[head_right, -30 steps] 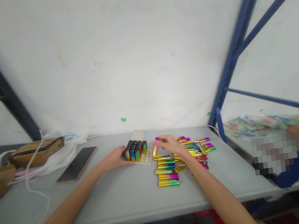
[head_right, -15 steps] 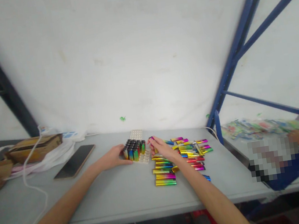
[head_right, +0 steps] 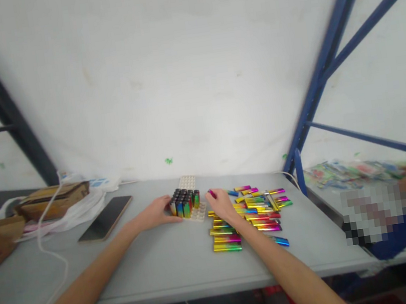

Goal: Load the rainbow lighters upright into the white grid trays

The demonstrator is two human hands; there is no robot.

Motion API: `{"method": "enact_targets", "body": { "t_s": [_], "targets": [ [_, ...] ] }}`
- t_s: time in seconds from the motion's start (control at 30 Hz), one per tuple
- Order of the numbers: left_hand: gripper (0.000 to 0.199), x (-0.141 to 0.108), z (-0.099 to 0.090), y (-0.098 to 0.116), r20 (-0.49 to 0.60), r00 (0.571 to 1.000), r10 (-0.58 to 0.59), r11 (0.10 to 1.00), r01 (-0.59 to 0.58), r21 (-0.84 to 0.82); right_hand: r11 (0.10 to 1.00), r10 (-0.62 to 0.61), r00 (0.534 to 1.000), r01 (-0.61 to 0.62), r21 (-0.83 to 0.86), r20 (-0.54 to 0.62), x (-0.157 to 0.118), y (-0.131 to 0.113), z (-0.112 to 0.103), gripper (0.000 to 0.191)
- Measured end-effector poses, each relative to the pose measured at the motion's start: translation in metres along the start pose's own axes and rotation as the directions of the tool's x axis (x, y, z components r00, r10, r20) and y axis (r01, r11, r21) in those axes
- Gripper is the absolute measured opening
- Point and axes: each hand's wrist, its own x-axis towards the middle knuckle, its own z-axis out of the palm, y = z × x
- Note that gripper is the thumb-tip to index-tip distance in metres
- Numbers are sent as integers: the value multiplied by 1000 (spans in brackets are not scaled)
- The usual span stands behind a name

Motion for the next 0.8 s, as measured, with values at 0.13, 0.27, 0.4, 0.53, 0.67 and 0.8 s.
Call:
{"method": "enact_targets", "body": {
  "t_s": [0.13,0.27,0.4,0.53,0.67,0.8],
  "targets": [
    [62,0,1,-1,-4,1000,-4,1000,4,5,999,-43,999,43,-33,-24,-3,-3,1,34],
    [63,1,2,-3,-4,1000,6,1000,-6,8,993,-118,991,118,13,60,-5,-5,0,39],
    [63,2,3,-5,-20,1000,20,1000,-20,3,956,-280,956,285,-65,83,-7,-7,-1,38],
    [62,2,3,-6,-10,1000,27,1000,-27,7,893,-389,915,403,-201,106,-10,-11,-3,40],
    [62,1,2,-4,-11,1000,22,1000,-21,9,904,-313,939,340,-261,140,-10,-12,-5,45],
    [64,1,1,-2,-1,1000,7,1000,-7,17,893,-290,939,335,-302,185,-9,-12,-7,41]
  ]
}}
